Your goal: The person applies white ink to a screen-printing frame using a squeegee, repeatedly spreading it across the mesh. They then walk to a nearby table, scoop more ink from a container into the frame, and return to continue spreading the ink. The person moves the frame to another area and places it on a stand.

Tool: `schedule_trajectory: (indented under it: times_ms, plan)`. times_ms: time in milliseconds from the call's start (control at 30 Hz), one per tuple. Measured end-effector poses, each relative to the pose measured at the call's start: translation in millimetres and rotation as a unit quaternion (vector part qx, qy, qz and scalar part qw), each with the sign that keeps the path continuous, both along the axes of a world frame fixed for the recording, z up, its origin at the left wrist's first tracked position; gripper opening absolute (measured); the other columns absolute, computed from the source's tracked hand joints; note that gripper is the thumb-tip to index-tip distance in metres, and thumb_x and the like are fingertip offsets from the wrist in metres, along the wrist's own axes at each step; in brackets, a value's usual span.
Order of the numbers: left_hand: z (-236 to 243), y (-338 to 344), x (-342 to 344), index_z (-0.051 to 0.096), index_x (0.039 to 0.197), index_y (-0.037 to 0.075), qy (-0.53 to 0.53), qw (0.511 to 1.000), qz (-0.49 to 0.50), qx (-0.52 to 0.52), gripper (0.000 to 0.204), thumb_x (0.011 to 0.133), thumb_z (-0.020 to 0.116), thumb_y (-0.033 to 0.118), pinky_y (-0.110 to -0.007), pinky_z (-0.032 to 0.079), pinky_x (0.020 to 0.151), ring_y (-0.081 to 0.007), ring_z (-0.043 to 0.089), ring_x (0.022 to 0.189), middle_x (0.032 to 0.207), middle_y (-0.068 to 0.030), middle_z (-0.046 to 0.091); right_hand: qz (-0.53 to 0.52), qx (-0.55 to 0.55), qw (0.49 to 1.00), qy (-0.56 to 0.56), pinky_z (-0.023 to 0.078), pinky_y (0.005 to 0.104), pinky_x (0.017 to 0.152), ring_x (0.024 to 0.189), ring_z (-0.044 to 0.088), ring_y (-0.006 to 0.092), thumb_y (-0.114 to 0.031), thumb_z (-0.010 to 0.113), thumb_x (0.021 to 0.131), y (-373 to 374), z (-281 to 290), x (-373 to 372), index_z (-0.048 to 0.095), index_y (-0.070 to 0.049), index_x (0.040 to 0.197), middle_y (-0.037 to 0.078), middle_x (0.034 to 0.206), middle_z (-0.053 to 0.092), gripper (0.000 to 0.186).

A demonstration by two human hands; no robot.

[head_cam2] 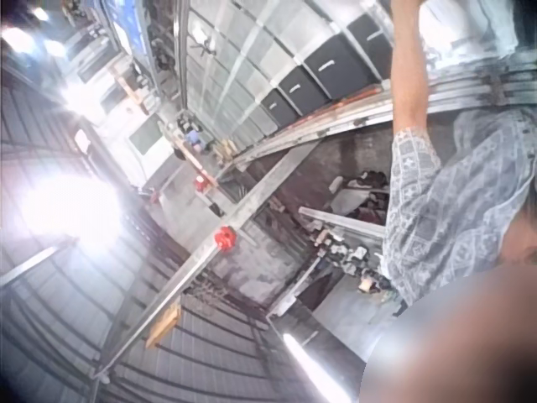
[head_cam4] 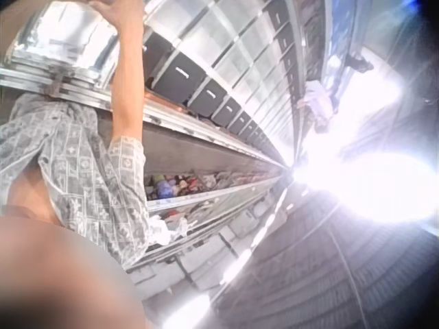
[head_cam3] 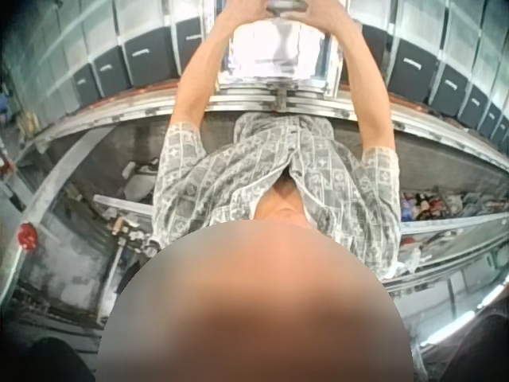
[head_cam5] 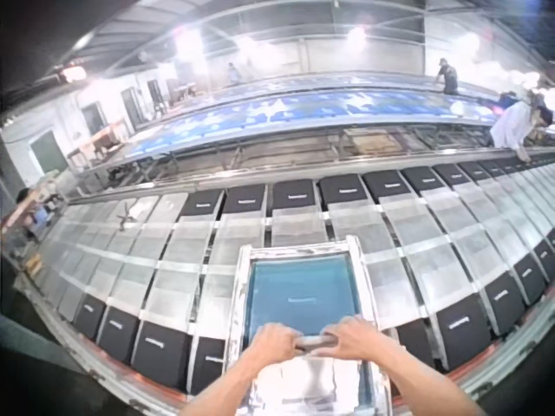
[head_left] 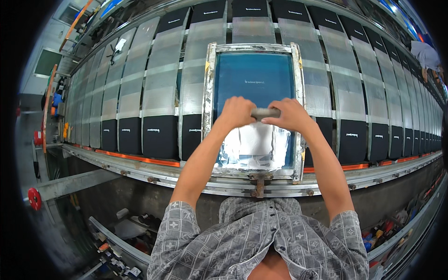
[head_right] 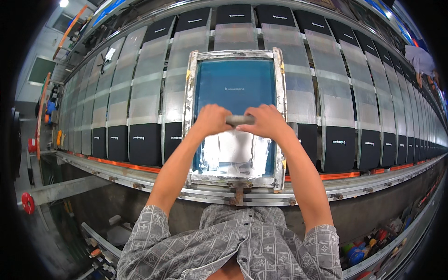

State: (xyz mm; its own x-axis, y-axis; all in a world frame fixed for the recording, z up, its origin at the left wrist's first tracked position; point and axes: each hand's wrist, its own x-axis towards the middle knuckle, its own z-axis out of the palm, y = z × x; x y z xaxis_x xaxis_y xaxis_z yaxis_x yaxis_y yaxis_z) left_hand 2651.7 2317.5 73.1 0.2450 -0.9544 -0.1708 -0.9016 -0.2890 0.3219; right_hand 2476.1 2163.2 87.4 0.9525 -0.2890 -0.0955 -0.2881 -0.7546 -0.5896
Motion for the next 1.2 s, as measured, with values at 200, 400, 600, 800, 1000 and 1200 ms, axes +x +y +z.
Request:
schedule_trajectory:
  times_ms: [200,400,600,800,1000,1200]
  plan:
    - [-32,43,-39,0.078,0.083,0.019,-0.022,0.999,0.014,-0.031,0.024,0.071,0.084,0.040,-0.043,0.055,0.066,-0.0331,0.069,0.069,0.073,-0.0068,0.072,0.053,-0.118,0.991,0.034,0.049,0.0451,0.082,0.078,0.067,0.0333,-0.024,0.077,0.077,44,-48,-18,0.070,-0.010,0.090,0.014,0.076,0.069,0.020]
    - [-15,82,-73,0.080,0.087,0.021,0.035,0.999,-0.009,0.007,0.024,0.067,0.087,0.032,-0.042,0.057,0.072,-0.0310,0.070,0.074,0.078,-0.0042,0.073,0.099,-0.046,0.990,0.089,0.050,0.0440,0.086,0.080,0.068,0.0331,-0.023,0.081,0.072,79,-31,-58,0.070,-0.010,0.091,0.014,0.076,0.069,0.025]
    - [-14,5,-2,0.077,0.081,0.017,-0.011,0.999,0.012,-0.051,0.022,0.069,0.085,0.033,-0.045,0.056,0.069,-0.0345,0.070,0.072,0.072,-0.0102,0.071,0.055,-0.096,0.994,0.014,0.047,0.0470,0.078,0.085,0.066,0.0330,-0.024,0.076,0.076,7,-41,16,0.069,-0.013,0.087,0.010,0.082,0.071,0.017]
    - [-28,85,-77,0.080,0.087,0.019,0.057,0.997,0.040,0.015,0.026,0.066,0.090,0.032,-0.043,0.056,0.079,-0.0291,0.069,0.067,0.074,-0.0060,0.073,0.083,-0.048,0.991,0.090,0.049,0.0451,0.081,0.082,0.068,0.0315,-0.023,0.079,0.076,84,-49,-52,0.069,-0.012,0.090,0.012,0.076,0.069,0.021]
    - [-11,56,-43,0.078,0.092,0.018,0.028,0.999,-0.017,0.041,0.028,0.070,0.086,0.034,-0.043,0.052,0.083,-0.0319,0.068,0.083,0.084,-0.0067,0.074,0.093,-0.063,0.990,0.081,0.048,0.0451,0.080,0.084,0.067,0.0324,-0.026,0.078,0.076,55,-35,-27,0.070,-0.013,0.092,0.013,0.080,0.070,0.022]
    - [-20,-7,11,0.077,0.083,0.017,0.000,0.998,0.012,-0.058,0.025,0.066,0.086,0.032,-0.045,0.055,0.074,-0.0350,0.069,0.075,0.074,-0.0098,0.072,0.045,-0.052,0.996,0.059,0.048,0.0468,0.080,0.086,0.068,0.0341,-0.021,0.074,0.079,0,-36,28,0.069,-0.013,0.090,0.012,0.082,0.071,0.015]
